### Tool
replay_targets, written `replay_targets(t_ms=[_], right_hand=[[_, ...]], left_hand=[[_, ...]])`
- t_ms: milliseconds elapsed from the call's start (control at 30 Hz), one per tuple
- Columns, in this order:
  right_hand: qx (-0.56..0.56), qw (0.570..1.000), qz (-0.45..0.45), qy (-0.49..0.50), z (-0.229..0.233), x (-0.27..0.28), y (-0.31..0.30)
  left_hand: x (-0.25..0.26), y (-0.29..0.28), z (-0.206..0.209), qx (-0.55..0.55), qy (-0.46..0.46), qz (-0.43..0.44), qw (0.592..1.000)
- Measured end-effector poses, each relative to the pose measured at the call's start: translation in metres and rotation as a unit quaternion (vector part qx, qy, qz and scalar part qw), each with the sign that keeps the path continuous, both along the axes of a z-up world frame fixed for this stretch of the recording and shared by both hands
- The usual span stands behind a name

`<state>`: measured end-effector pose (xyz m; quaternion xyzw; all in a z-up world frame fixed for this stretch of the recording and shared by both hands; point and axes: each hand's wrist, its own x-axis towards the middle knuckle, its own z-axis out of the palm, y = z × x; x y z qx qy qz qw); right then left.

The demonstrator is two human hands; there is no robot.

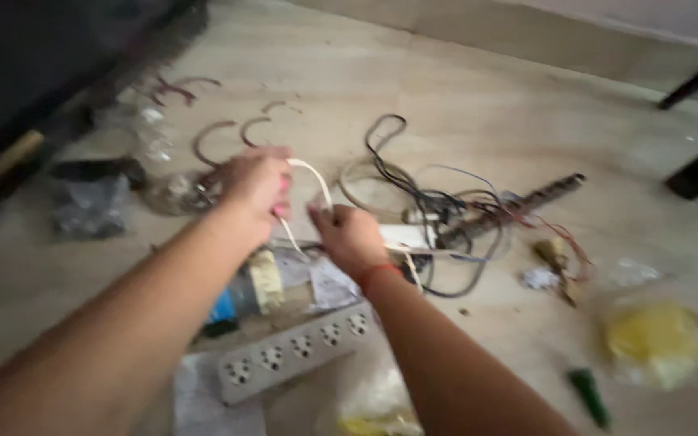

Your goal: The person handles a water purifier booster pump, connects plastic components, and coils a long cable around a white housing by hand. They then place the organized components into a low cabinet.

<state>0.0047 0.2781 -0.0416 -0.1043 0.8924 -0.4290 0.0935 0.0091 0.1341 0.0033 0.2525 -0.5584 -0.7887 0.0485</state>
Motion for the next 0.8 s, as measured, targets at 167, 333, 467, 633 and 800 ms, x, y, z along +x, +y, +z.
replay_targets(t_ms=[167,333,467,633,800], right_hand=[[0.132,0.991,0.009,-0.033,-0.010,0.005,-0.031],[0.133,0.985,-0.011,-0.108,0.003,0.011,-0.055],[0.130,0.982,-0.029,-0.134,0.003,0.027,-0.066],[0.033,0.986,-0.110,-0.123,-0.033,0.025,-0.093],[0.036,0.978,-0.154,-0.133,-0.059,0.036,-0.107]], left_hand=[[-0.002,-0.005,-0.022,-0.090,0.027,0.047,0.994],[0.003,-0.024,-0.033,-0.099,0.019,0.091,0.991],[0.006,-0.020,-0.036,-0.108,0.004,0.138,0.985],[0.008,-0.013,-0.042,-0.220,0.004,0.145,0.965],[0.016,-0.019,-0.051,-0.229,-0.009,0.165,0.959]])
